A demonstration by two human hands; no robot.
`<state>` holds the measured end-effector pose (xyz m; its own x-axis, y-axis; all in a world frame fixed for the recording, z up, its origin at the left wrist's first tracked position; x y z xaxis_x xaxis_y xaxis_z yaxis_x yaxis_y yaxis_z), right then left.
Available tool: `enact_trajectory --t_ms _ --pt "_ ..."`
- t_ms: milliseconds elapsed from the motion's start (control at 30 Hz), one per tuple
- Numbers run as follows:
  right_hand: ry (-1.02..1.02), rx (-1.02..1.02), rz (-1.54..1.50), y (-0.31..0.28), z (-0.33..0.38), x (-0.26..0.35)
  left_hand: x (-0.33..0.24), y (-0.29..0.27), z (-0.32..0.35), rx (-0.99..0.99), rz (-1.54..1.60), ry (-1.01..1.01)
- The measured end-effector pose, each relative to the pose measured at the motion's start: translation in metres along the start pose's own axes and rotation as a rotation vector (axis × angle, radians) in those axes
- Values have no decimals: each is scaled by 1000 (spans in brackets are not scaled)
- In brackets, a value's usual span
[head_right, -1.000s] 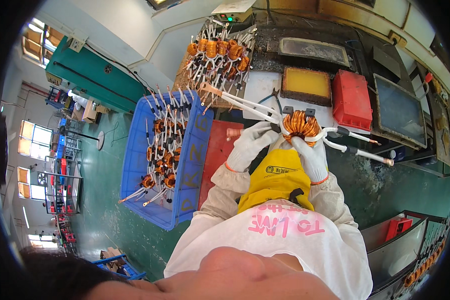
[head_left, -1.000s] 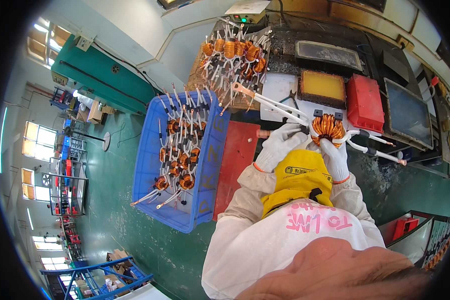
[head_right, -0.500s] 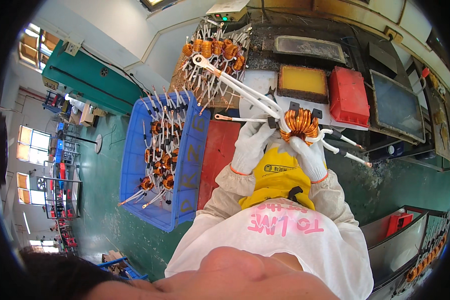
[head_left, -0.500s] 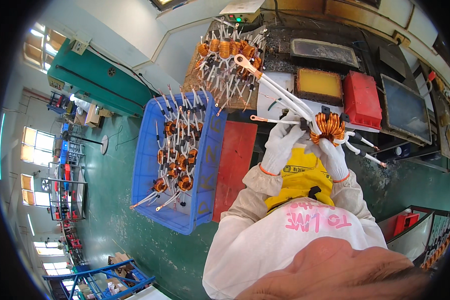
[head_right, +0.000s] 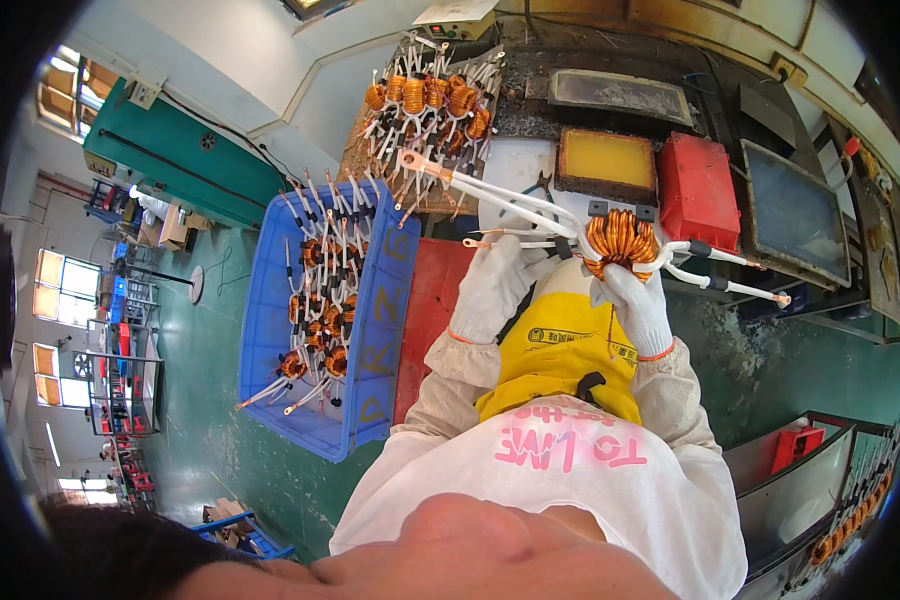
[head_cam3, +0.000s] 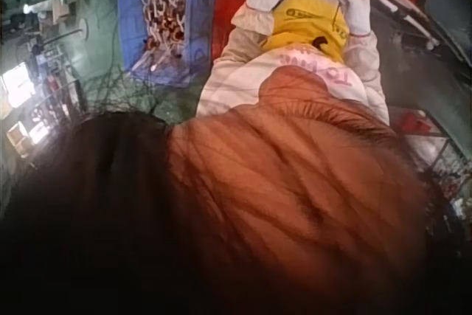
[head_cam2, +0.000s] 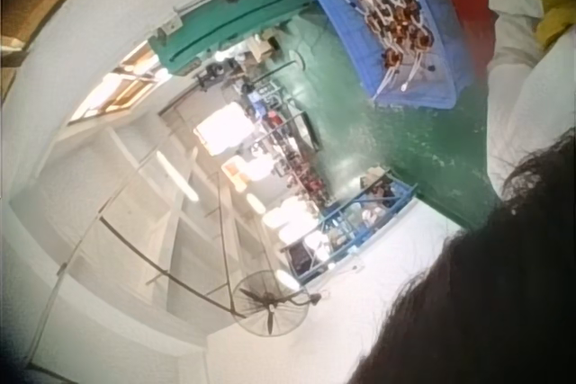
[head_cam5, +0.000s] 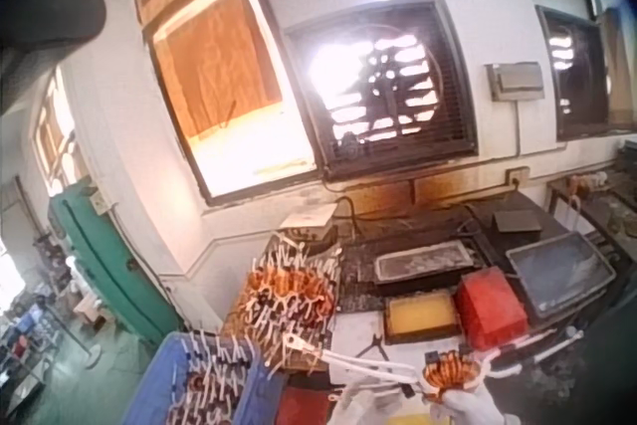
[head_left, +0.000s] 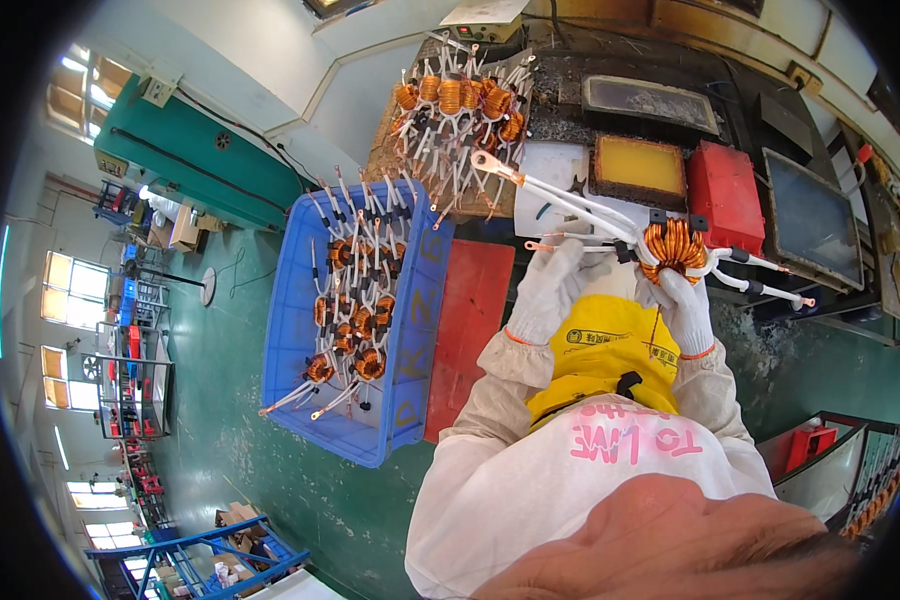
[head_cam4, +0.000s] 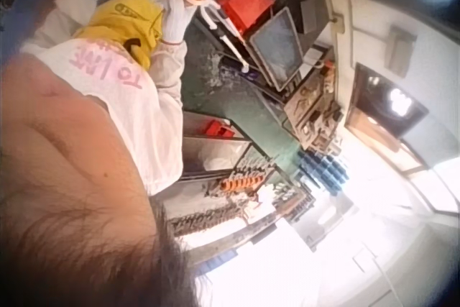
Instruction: The recorder is dipping copper-wound industrial parts into a coating liquid and placing them into a crate or on a drying rack.
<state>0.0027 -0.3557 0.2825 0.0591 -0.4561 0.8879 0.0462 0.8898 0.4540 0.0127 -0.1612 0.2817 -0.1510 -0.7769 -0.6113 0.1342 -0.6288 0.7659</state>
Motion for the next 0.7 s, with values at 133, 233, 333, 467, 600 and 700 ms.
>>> enact_trajectory --t_ms 133,233,333,467,600,700 --pt "-38 -45 115 -6 0 10 -14 4 2 23 -6 40" --pt "-55 -26 148 -5 1 13 -3 -10 -6 -36 52 22" --pt "-9 -25 63 -1 5 16 7 -22 -16 74 258 -115" --pt "-138 -131 83 -10 -3 12 -1 21 3 -55 126 -119" --pt "-152 -86 16 0 -12 22 7 -12 10 220 -591 -214" --pt "-172 -83 25 4 -17 25 37 7 32 425 -789 -582"
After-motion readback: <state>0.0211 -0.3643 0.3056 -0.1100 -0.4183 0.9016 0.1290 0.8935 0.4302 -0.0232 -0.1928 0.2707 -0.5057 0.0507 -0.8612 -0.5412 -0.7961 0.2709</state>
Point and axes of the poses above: each hand's wrist, its own z-axis away from the middle knuckle, its own y-axis out of the palm, x = y × z, the point moved 3 cm from there along -z, towards the middle knuckle, and after that the axes turned 9 degrees about -x, right-handed, at the moved point
